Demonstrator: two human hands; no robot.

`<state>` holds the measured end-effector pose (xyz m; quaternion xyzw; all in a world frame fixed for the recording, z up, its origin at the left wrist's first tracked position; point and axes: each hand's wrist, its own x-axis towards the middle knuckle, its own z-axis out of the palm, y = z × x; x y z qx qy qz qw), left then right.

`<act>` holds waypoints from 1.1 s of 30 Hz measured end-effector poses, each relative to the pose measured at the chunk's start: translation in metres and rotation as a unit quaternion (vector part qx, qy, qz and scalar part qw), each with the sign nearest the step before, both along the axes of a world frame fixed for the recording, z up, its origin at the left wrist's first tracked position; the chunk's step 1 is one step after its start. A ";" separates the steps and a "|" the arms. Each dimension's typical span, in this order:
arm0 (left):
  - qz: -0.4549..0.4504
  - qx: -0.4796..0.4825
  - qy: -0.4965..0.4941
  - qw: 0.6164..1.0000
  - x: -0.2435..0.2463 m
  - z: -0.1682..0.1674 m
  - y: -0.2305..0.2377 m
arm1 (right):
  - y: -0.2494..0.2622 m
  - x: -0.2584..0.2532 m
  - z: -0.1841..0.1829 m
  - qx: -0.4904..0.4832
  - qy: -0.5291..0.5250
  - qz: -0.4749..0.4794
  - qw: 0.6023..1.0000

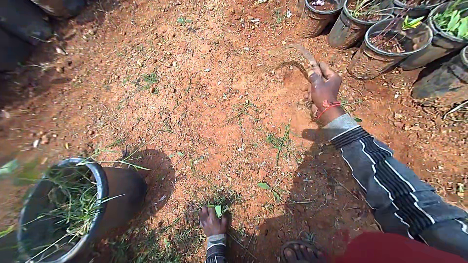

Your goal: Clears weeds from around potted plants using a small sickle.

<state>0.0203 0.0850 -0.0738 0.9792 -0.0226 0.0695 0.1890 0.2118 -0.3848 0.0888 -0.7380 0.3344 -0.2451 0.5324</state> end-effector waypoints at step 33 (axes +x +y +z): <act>0.003 0.009 0.047 0.999 0.007 0.007 0.000 | -0.060 -0.230 -0.059 0.058 0.146 -0.123 0.980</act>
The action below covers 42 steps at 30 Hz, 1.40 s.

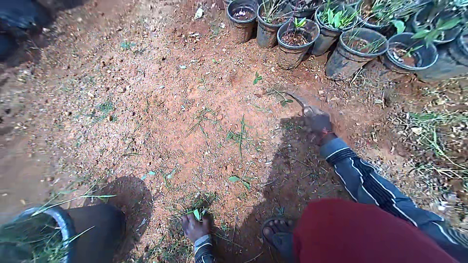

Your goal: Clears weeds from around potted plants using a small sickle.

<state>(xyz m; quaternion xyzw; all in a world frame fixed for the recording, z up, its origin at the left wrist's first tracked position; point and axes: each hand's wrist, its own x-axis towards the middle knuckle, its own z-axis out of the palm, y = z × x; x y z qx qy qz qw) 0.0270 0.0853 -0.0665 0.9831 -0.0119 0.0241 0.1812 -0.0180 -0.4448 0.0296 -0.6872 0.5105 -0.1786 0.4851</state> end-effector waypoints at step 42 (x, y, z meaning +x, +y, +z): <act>-0.032 -0.011 -0.119 0.992 -0.009 -0.018 0.012 | -0.040 0.300 -0.024 -0.184 0.291 0.197 0.918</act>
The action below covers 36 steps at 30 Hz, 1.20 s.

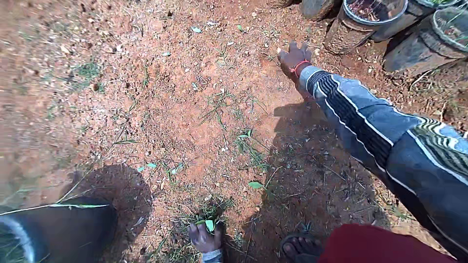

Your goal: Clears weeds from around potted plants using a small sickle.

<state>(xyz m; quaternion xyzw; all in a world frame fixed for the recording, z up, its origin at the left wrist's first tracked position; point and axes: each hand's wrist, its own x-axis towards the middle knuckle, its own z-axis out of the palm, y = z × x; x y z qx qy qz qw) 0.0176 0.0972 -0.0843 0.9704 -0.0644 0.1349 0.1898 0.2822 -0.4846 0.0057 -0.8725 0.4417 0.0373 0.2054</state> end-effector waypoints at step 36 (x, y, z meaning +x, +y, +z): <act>-0.006 -0.018 0.028 0.999 0.002 0.003 -0.005 | 0.220 -0.016 -0.009 0.061 -0.106 0.462 0.878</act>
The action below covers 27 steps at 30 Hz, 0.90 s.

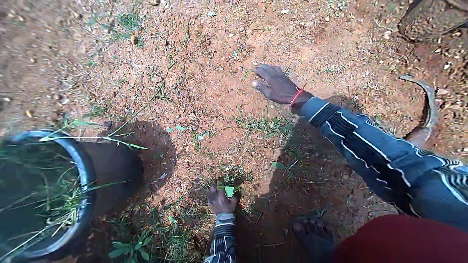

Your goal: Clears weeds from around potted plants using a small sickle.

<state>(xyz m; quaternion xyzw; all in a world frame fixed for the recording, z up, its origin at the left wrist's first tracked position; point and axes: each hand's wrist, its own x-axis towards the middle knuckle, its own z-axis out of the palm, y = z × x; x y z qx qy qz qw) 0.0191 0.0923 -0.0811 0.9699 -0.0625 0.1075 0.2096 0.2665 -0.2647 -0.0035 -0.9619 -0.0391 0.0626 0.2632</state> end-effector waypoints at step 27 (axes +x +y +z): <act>0.049 0.013 0.283 0.958 0.034 0.049 -0.006 | -0.006 -0.130 0.009 -0.130 0.046 0.001 0.990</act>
